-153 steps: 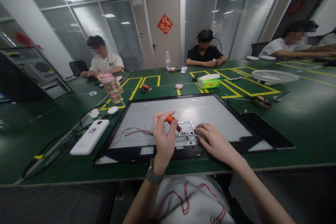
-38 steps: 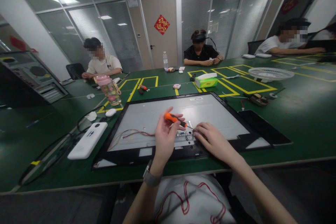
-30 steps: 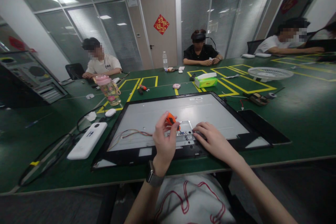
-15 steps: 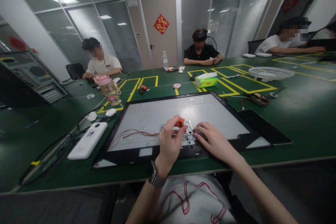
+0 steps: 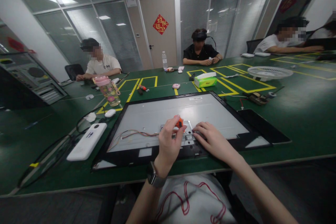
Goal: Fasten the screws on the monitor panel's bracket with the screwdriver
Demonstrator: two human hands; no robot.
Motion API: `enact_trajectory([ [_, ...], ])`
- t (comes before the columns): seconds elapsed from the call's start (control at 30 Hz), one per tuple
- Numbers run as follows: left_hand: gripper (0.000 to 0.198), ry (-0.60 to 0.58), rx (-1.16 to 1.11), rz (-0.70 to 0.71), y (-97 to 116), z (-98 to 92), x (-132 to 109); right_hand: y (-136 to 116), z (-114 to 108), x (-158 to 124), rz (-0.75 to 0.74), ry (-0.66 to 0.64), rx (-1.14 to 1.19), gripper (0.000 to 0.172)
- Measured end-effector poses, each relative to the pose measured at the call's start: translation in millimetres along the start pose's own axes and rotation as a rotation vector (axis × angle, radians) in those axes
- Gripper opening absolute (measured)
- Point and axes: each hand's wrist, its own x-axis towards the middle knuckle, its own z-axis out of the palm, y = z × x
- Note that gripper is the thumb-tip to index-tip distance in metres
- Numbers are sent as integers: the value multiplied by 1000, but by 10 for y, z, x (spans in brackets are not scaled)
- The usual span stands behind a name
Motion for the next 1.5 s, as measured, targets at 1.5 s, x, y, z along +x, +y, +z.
enact_trajectory([
  [1.5, 49, 60, -35, 34, 4, 28, -15, -57, -29, -70, -132, -78, 51, 23],
])
